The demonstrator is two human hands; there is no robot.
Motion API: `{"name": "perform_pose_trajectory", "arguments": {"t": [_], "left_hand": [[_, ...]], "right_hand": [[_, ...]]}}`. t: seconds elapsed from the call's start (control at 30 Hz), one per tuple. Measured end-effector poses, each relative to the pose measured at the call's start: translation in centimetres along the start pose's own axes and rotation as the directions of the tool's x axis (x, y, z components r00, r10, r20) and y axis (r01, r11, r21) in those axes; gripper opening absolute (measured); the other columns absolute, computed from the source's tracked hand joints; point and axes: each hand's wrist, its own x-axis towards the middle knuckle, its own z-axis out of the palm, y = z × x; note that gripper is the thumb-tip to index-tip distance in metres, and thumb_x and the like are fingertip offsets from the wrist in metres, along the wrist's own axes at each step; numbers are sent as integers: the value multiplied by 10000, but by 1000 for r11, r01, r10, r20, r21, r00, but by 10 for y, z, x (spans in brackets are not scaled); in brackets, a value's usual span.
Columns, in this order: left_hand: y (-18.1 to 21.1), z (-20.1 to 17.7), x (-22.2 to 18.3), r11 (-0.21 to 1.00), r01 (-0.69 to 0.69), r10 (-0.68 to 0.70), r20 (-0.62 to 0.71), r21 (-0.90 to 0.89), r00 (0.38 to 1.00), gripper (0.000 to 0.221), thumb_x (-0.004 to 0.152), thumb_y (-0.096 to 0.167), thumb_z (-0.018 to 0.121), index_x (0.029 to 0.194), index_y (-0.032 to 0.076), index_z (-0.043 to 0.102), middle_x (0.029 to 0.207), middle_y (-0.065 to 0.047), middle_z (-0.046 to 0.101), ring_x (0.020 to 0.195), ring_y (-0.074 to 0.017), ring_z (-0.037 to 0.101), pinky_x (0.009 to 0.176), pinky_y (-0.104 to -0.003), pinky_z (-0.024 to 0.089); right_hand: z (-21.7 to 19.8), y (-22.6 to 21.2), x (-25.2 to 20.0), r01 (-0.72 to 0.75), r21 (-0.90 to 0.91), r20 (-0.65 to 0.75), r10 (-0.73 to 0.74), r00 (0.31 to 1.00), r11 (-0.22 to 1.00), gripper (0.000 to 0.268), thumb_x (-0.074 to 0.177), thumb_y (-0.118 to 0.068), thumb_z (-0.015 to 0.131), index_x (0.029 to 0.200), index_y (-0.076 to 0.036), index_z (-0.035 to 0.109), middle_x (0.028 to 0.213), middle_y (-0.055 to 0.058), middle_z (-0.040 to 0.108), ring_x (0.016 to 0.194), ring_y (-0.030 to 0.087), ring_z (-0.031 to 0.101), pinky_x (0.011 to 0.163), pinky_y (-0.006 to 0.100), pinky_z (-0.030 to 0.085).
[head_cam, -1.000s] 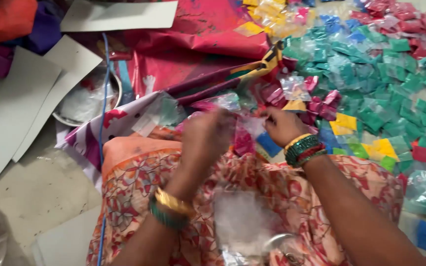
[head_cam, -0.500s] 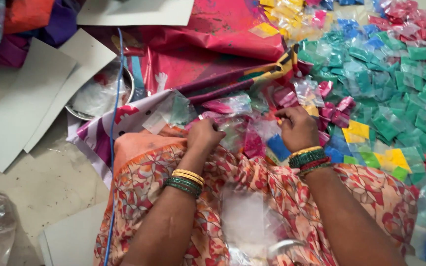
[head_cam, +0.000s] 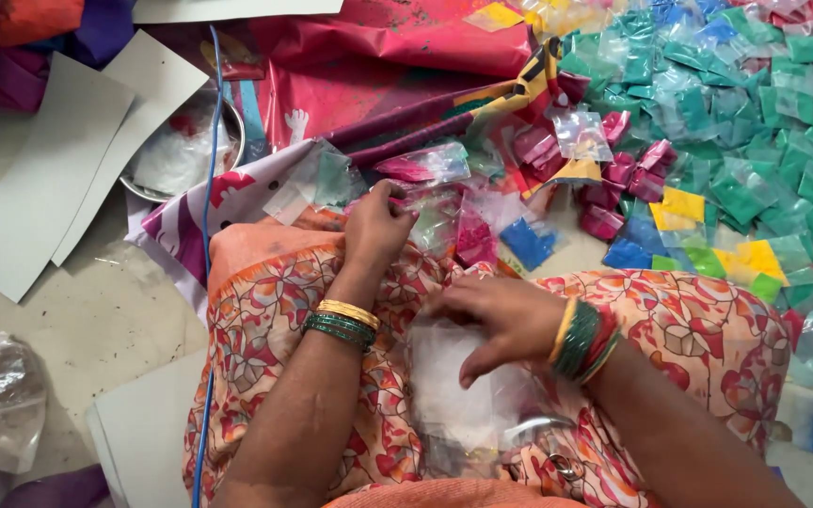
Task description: The person sorts and packages small packets of colored powder into larger plastic bags.
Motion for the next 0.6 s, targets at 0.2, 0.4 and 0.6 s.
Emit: {"name": "perform_pose_trajectory", "arguments": {"t": [0.2, 0.4, 0.6], "left_hand": [[-7, 4, 2, 995, -43, 43, 0, -91, 999, 321, 813, 227, 821, 1072, 85, 692, 926, -97, 765, 818, -214, 746, 757, -356, 576], [-69, 58, 45, 724, 114, 99, 267, -680, 959, 297, 847, 233, 792, 1081, 71, 710, 925, -2, 756, 813, -93, 693, 664, -258, 541], [-12, 17, 10, 765, 250, 89, 482, -594, 872, 255, 938, 258, 774, 1073, 49, 718, 897, -26, 728, 772, -98, 645, 622, -242, 452]], "right_hand": [[8, -8, 11, -309, -68, 64, 313, 947, 949, 502, 756, -169, 813, 1214, -113, 615, 1046, 104, 737, 979, 264, 710, 833, 400, 548], [-4, 33, -6, -222, 204, 34, 219, 975, 953, 321, 866, -82, 705, 1182, -85, 646, 1077, 80, 764, 1011, 215, 761, 863, 354, 610], [-10, -2, 7, -299, 215, 81, 288, 954, 930, 479, 866, -190, 792, 1296, -125, 591, 1148, 88, 748, 1084, 230, 726, 933, 356, 559]]}}
